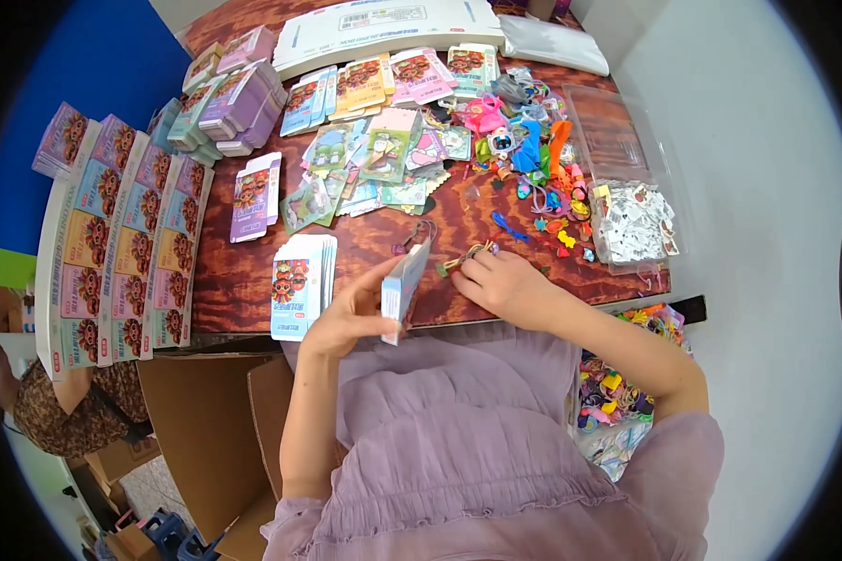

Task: Organizing and packaging various toy items, stickers, and small packets into containers.

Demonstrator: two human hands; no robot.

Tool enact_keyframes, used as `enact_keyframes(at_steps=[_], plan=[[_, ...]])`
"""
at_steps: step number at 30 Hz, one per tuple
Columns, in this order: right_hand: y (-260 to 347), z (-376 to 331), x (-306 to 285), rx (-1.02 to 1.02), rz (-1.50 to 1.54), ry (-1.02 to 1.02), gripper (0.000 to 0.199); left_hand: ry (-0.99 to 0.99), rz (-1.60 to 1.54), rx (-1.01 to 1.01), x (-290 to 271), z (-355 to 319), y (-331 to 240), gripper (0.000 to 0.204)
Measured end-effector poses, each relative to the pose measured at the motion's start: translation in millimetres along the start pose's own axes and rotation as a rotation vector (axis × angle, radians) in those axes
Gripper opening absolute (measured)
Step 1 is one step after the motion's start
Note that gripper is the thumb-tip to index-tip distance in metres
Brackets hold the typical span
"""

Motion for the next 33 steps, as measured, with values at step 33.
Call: enact_keyframes(at_steps=[33], plan=[[-109, -9, -40, 0.752, 1.430, -0.399, 0.007, -0.088, -0.116, 0.011, -7, -44, 22, 0.086]])
Point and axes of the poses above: each hand's wrist, its own z-axis towards the middle knuckle, its own x-axis out of the palm, y = z × x, the point moved 9 cm from there along z, towards the middle knuckle, and after that the axes turned 3 degrees about y, right-handed, at the moved point
